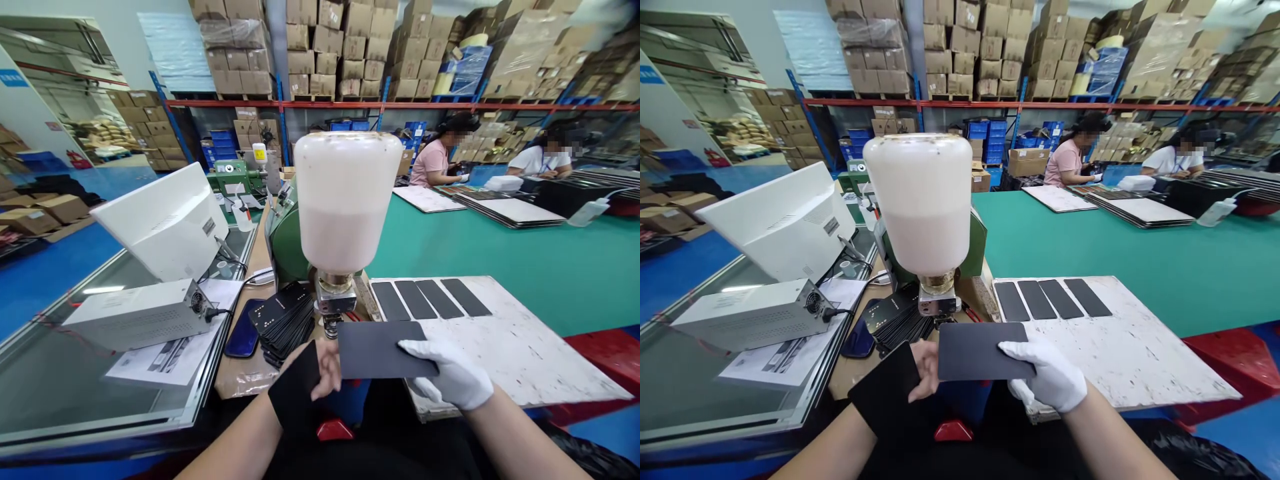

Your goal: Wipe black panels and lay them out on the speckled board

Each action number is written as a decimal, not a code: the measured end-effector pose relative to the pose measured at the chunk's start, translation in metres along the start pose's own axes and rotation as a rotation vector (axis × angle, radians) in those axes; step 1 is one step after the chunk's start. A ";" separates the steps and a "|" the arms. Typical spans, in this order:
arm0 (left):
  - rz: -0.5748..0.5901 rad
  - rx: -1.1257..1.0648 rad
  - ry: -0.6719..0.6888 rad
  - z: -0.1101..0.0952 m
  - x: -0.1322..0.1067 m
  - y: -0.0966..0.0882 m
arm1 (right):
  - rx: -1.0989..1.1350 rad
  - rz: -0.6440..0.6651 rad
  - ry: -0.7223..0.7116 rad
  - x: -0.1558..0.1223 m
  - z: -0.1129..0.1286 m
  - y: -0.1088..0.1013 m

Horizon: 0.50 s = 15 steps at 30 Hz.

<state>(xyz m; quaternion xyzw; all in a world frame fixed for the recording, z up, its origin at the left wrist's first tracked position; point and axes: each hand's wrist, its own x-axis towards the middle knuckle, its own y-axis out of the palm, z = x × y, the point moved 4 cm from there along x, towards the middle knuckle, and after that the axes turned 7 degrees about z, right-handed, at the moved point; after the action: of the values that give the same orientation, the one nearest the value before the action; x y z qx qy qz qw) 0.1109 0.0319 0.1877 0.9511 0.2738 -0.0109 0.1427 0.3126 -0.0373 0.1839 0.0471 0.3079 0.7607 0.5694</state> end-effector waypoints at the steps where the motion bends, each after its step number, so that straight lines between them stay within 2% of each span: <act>1: 0.022 -0.021 0.007 -0.005 0.006 0.009 | 0.015 -0.012 0.005 0.000 0.003 -0.002; 5: 0.030 -0.096 0.026 -0.028 0.018 0.034 | 0.051 -0.036 -0.019 0.001 0.015 -0.008; 8: 0.030 -0.098 0.018 -0.035 0.015 0.035 | 0.036 -0.031 -0.058 0.005 0.024 -0.004; 11: -0.041 -0.111 0.049 -0.037 -0.001 0.020 | 0.011 0.042 -0.074 0.017 0.029 0.020; 15: -0.249 -0.122 0.082 -0.041 -0.047 -0.017 | -0.084 0.109 -0.096 0.049 0.027 0.078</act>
<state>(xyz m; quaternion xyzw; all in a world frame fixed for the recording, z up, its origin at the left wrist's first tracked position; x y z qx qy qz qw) 0.0599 0.0328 0.2268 0.8990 0.3954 0.0268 0.1865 0.2417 0.0051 0.2321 0.0761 0.2451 0.7998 0.5426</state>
